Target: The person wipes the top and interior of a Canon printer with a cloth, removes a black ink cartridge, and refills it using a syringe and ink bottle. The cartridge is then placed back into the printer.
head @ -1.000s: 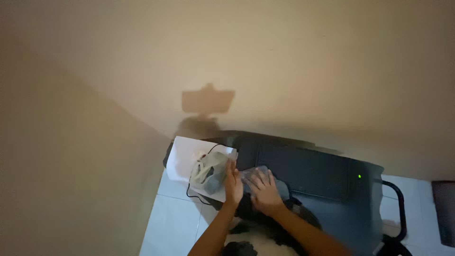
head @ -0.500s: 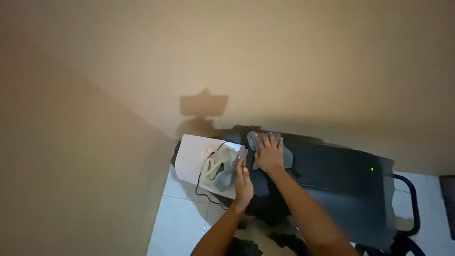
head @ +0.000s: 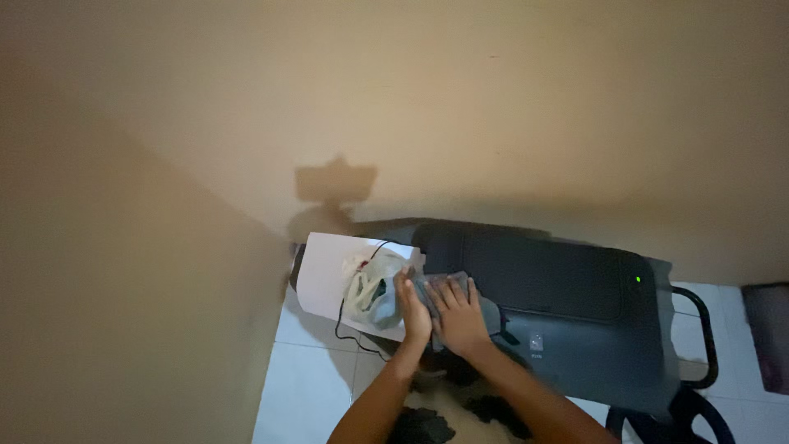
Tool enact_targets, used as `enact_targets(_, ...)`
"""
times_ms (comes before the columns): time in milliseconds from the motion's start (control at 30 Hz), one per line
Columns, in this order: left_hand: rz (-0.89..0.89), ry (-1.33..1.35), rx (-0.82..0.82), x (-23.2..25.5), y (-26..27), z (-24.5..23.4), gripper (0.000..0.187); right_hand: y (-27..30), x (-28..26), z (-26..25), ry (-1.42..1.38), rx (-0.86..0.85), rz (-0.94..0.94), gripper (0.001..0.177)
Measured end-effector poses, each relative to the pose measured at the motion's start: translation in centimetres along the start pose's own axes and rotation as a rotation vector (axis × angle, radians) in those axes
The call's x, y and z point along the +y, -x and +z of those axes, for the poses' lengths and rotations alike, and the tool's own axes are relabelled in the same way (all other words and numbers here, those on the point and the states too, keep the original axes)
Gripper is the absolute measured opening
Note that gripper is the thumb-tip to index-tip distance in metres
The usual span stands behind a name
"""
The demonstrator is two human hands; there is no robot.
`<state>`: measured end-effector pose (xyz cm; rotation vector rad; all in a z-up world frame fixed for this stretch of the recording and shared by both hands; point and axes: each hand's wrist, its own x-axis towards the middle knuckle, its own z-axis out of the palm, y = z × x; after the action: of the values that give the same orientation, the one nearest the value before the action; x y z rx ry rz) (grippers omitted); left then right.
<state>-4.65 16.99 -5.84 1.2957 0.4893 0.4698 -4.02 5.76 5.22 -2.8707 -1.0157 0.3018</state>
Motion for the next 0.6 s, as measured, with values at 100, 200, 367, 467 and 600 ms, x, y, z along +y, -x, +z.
enact_targets(100,0.093,-0.154,-0.026,0.5,0.7,-0.1,0.059,-1.1,0.4,0.1,0.088,-0.018,0.004,0.076)
enact_targets(200,0.026,-0.207,-0.046,1.1,1.5,0.1,0.060,-3.2,1.5,-0.3,0.166,-0.034,0.066,0.066)
enact_targets(367,0.022,-0.129,-0.156,2.2,1.8,0.1,0.061,-7.6,3.2,-1.8,0.077,0.094,0.183,0.071)
enact_targets(467,0.019,-0.086,-0.147,2.5,1.8,0.2,0.063,-8.4,3.2,-1.9,0.045,0.119,0.231,0.070)
enact_targets(600,-0.010,-0.085,-0.146,2.9,1.6,0.1,0.066,-6.0,2.0,-1.0,0.076,0.094,0.176,0.072)
